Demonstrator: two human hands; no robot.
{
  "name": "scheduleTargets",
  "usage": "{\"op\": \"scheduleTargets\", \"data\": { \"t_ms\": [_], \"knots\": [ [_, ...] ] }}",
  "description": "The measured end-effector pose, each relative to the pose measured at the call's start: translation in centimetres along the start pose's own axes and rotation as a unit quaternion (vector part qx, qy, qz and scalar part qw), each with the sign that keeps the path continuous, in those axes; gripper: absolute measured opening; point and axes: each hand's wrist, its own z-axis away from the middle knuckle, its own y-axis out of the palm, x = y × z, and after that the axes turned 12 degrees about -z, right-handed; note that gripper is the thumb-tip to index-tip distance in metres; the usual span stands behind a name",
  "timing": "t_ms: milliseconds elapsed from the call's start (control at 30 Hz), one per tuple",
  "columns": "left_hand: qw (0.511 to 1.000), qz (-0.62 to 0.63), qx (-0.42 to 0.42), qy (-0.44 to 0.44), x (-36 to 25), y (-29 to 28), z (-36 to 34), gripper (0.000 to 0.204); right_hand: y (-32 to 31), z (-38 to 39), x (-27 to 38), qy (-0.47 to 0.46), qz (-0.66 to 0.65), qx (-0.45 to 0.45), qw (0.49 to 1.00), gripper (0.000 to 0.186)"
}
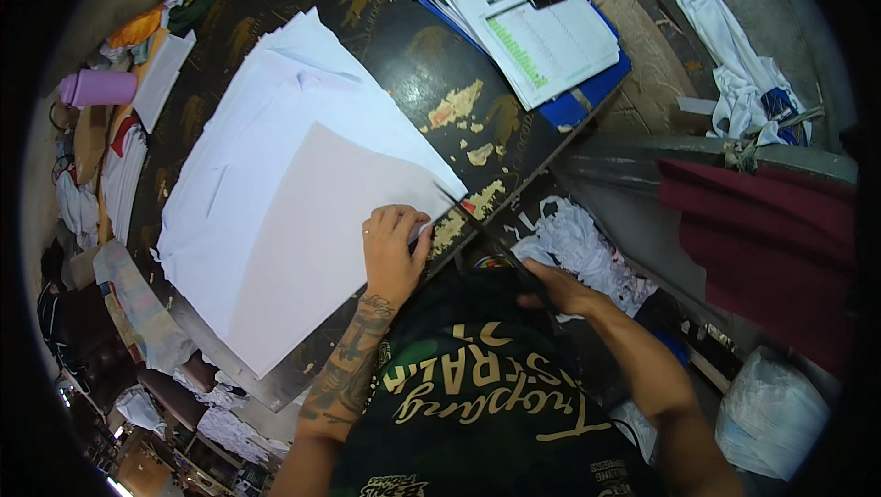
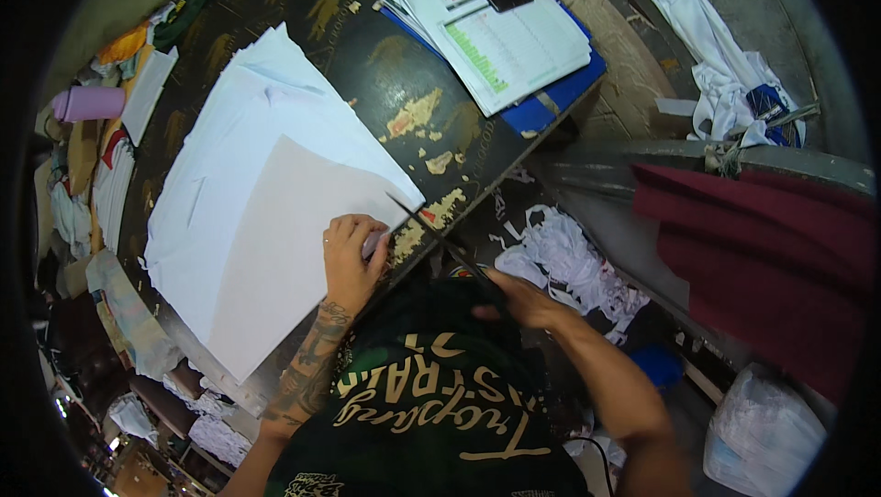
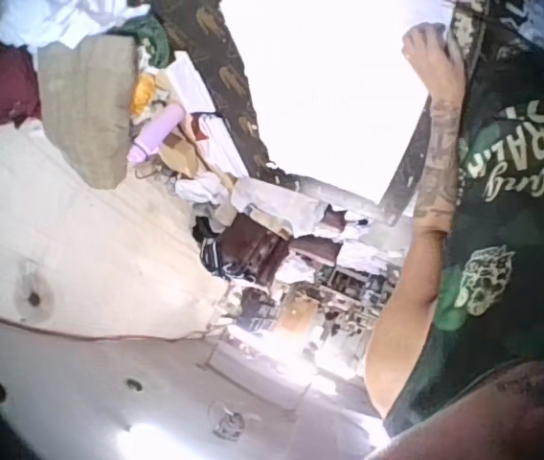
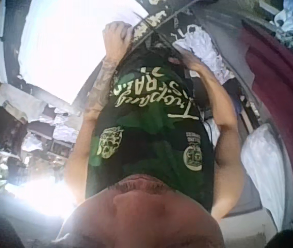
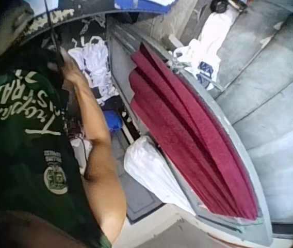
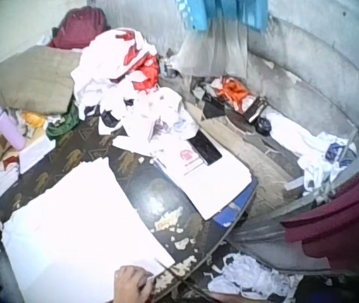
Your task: The person cuts a large white sheet of fabric into smaller pieces using scissors, then places a red and white patterned fabric on the table and cuts it into rectangular pieces. The person folds and stacks the cut pieces on the table.
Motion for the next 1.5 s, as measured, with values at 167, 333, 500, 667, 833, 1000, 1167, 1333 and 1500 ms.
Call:
{"op": "scheduleTargets", "data": {
  "t_ms": [167,333,500,667,833,1000,1167,1333,1500],
  "knots": [
    [1.0,0.018,0.003,0.019,-0.1,-0.3,-0.2,0.017,1.7,-3.9,0.9,0.028,0.009,-0.05,0.998,0.063],
    [0.999,0.035,0.014,0.017,-0.1,0.1,0.0,0.021,1.2,-3.2,1.2,0.081,-0.06,-0.083,0.991,0.043],
    [0.999,0.041,0.009,0.016,0.2,0.4,0.0,0.024,-0.9,-3.2,1.6,0.119,0.045,-0.086,0.988,0.052],
    [0.999,0.054,-0.003,0.006,0.3,0.5,0.1,0.025,-3.4,-3.2,3.0,0.123,0.1,-0.089,0.983,0.064],
    [0.998,0.061,-0.009,-0.005,0.2,0.5,0.2,0.024,-5.3,-4.6,6.2,0.157,0.17,-0.035,0.972,0.066],
    [0.997,0.077,0.004,-0.016,0.5,0.5,0.2,0.024,-6.0,-6.7,9.8,0.157,0.224,-0.039,0.961,0.071],
    [0.995,0.099,0.012,-0.022,1.0,0.3,0.2,0.024,-5.9,-8.4,12.2,0.229,0.316,-0.001,0.921,0.072],
    [0.989,0.144,0.03,-0.019,1.5,0.3,0.7,0.02,-4.8,-9.9,13.2,0.161,0.251,-0.011,0.954,0.071],
    [0.984,0.172,0.041,-0.018,2.4,0.1,1.0,0.015,-2.5,-11.7,14.9,0.114,0.209,-0.037,0.971,0.068]
  ]
}}
